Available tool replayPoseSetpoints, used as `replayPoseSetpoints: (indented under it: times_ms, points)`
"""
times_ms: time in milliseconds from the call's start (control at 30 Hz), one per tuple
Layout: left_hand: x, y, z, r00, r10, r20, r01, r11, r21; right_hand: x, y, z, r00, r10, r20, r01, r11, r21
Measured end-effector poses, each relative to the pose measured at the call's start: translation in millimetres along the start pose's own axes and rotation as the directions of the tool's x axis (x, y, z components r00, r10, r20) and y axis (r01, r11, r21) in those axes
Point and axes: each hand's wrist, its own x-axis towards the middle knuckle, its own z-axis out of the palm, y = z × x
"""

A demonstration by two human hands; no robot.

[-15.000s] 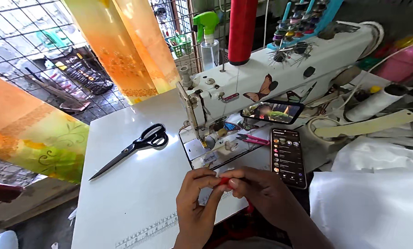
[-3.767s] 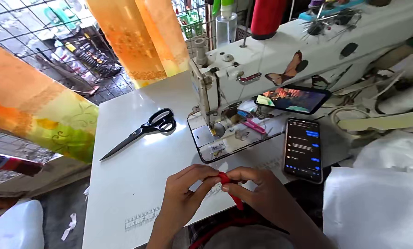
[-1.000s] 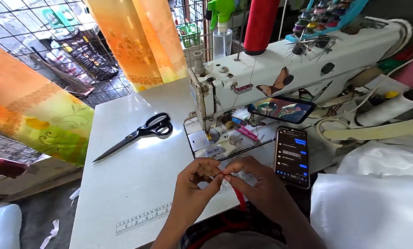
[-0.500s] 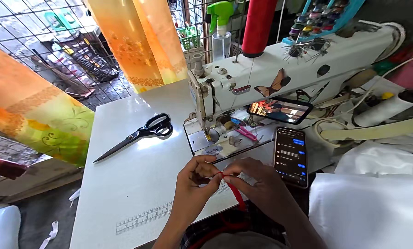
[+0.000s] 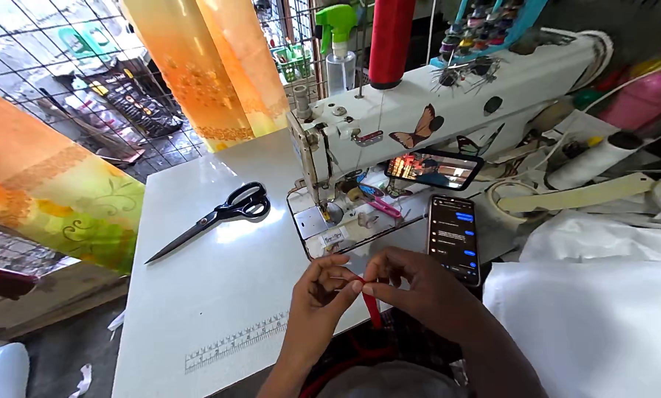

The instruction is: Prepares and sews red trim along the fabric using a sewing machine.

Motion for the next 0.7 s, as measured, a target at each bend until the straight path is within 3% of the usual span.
replayPoseSetpoints:
  times_ms: [133, 233, 400, 467, 533, 600, 700]
  points:
    - [-21.9, -16.8, 7.0, 0.971, -0.001, 0.238, 0.013, 0.999, -0.052, -3.1, -2.8, 0.2, 0.998, 0.011, -0.062, -0.003, 0.992, 0.124]
    - [-37.4, -19.4, -3.4, 0.95, -0.044, 0.31, 0.066, 0.996, -0.062, -4.9, -3.8, 2.0, 0.995, 0.04, -0.087, -0.016, 0.965, 0.262]
    - [-60.7, 8.2, -73.1, 0.886, -0.285, 0.365, 0.178, 0.937, 0.299, 7.2, 3.3, 5.4, 0.961, 0.251, -0.115, -0.152, 0.828, 0.539]
    - [-59.7, 28.2, -102.5, 0.909, -0.311, 0.278, 0.134, 0.85, 0.509, 23.2, 11.2, 10.9, 0.944, 0.318, -0.093, -0.222, 0.815, 0.535]
    - [-44.2, 45.0, -115.0, 0.976, -0.208, 0.058, 0.084, 0.611, 0.787, 46.7, 22.3, 19.6, 0.926, 0.37, -0.074, -0.296, 0.835, 0.464]
    - [-13.5, 44.0, -112.2, 0.996, -0.035, -0.084, 0.091, 0.41, 0.907, 72.0, 34.5, 28.3, 0.907, 0.412, -0.088, -0.353, 0.858, 0.373]
    - [38.2, 6.5, -97.8, 0.986, 0.169, 0.018, -0.081, 0.376, 0.923, 99.9, 45.6, 37.2, 0.886, 0.444, -0.134, -0.403, 0.88, 0.253]
